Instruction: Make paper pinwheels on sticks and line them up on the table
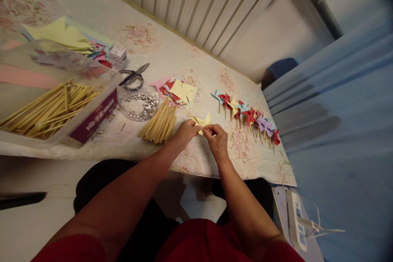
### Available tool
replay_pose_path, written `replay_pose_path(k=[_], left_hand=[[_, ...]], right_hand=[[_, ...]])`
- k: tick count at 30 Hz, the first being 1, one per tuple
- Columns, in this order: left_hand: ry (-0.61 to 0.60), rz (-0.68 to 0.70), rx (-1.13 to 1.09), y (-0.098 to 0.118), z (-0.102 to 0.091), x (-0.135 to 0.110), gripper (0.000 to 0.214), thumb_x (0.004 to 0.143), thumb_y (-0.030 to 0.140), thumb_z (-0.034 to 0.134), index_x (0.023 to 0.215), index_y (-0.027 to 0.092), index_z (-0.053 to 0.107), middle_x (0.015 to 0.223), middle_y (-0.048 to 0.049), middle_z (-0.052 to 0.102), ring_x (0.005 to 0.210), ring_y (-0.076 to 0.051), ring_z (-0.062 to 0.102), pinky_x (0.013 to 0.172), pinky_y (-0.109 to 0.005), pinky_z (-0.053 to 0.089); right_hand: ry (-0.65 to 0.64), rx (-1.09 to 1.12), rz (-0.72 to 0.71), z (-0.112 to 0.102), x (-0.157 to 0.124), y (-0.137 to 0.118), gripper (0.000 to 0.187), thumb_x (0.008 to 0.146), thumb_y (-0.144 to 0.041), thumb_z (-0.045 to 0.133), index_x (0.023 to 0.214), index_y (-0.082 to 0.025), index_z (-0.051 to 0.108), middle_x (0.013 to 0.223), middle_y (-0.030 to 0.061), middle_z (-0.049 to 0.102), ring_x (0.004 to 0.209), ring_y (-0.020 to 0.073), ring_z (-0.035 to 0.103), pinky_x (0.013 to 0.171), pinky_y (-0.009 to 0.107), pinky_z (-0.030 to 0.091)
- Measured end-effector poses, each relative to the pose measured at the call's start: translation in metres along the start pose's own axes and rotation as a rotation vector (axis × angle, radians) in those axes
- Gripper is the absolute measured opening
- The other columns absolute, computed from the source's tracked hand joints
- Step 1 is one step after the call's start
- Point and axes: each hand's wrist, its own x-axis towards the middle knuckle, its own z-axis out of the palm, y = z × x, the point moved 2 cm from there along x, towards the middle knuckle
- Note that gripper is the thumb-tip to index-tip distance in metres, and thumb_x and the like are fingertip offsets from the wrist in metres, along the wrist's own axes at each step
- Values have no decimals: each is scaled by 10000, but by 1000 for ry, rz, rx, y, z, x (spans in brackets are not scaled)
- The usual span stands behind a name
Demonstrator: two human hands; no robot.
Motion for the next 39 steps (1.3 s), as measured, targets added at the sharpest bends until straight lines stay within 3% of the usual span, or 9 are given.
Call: replay_pose_path(k=[16, 23, 30, 36, 39], left_hand=[[6, -7, 18, -2, 0, 2, 193, 638, 296, 667, 684, 143, 558, 636, 33, 538, 589, -88, 487, 616, -234, 412], [3, 75, 152, 2, -1, 1, 159, 669, 266, 601, 765, 140, 607, 704, 13, 589, 679, -125, 536, 626, -235, 414], [25, 124, 321, 14, 0, -3, 89, 684, 218, 568, 734, 150, 594, 712, 17, 585, 687, -127, 499, 624, -228, 379], [68, 136, 408, 25, 0, -9, 28, 696, 174, 569, 676, 155, 566, 656, 30, 552, 672, -130, 490, 639, -236, 375], [63, 117, 424, 24, 0, -8, 24, 708, 162, 561, 697, 149, 579, 669, 25, 565, 676, -133, 501, 641, -239, 377]], right_hand=[[-13, -25, 5, 1, 0, -2, 111, 770, -270, 603, 738, -182, 662, 666, -20, 553, 616, 123, 487, 636, 257, 407], [-37, -27, 92, 2, 3, 1, 127, 758, -292, 605, 733, -182, 664, 661, -14, 580, 609, 129, 495, 616, 257, 402], [-82, -169, -40, -2, 5, -6, 121, 777, -261, 574, 718, -203, 663, 719, 14, 619, 673, 154, 529, 665, 281, 414], [-65, 39, 207, 6, 3, 4, 141, 757, -307, 590, 710, -185, 644, 609, -21, 570, 581, 140, 490, 569, 257, 394], [-70, -56, 99, 4, 4, 1, 137, 778, -292, 578, 708, -192, 640, 654, -3, 588, 623, 148, 504, 616, 269, 406]])
